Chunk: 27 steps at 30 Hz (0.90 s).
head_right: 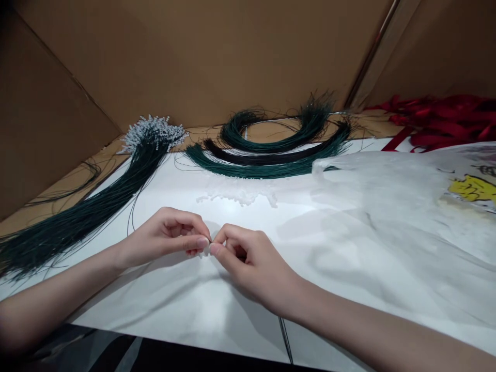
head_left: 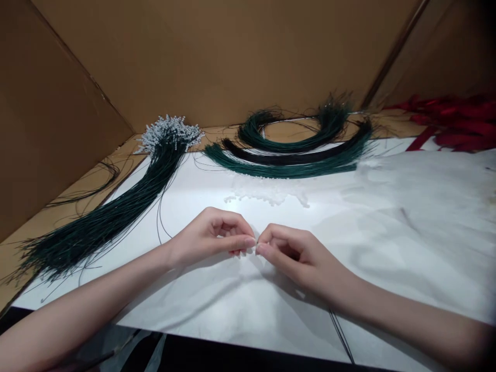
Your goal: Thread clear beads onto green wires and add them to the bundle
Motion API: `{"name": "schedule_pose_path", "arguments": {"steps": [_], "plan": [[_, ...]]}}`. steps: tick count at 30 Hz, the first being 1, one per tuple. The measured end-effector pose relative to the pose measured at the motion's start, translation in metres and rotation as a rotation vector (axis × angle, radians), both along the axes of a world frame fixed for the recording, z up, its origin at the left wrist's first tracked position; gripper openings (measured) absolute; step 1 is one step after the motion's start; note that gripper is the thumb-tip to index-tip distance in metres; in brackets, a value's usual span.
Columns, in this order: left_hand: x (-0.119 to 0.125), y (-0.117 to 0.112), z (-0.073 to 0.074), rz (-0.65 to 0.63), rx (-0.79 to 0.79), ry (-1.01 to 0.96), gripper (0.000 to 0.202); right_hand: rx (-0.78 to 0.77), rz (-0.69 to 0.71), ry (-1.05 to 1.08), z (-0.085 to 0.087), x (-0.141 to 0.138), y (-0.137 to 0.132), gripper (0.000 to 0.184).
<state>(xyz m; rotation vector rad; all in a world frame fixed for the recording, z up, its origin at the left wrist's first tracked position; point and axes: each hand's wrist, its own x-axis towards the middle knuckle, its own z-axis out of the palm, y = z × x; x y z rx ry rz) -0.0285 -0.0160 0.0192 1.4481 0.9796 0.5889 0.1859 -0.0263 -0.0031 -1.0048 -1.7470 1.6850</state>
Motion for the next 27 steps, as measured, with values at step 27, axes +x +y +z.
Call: {"name": "schedule_pose_path", "arguments": {"steps": [27], "plan": [[0.007, -0.005, -0.027, 0.152, 0.108, -0.327, 0.032, 0.054, -0.087, 0.011, -0.010, 0.002, -0.003, 0.018]]}}
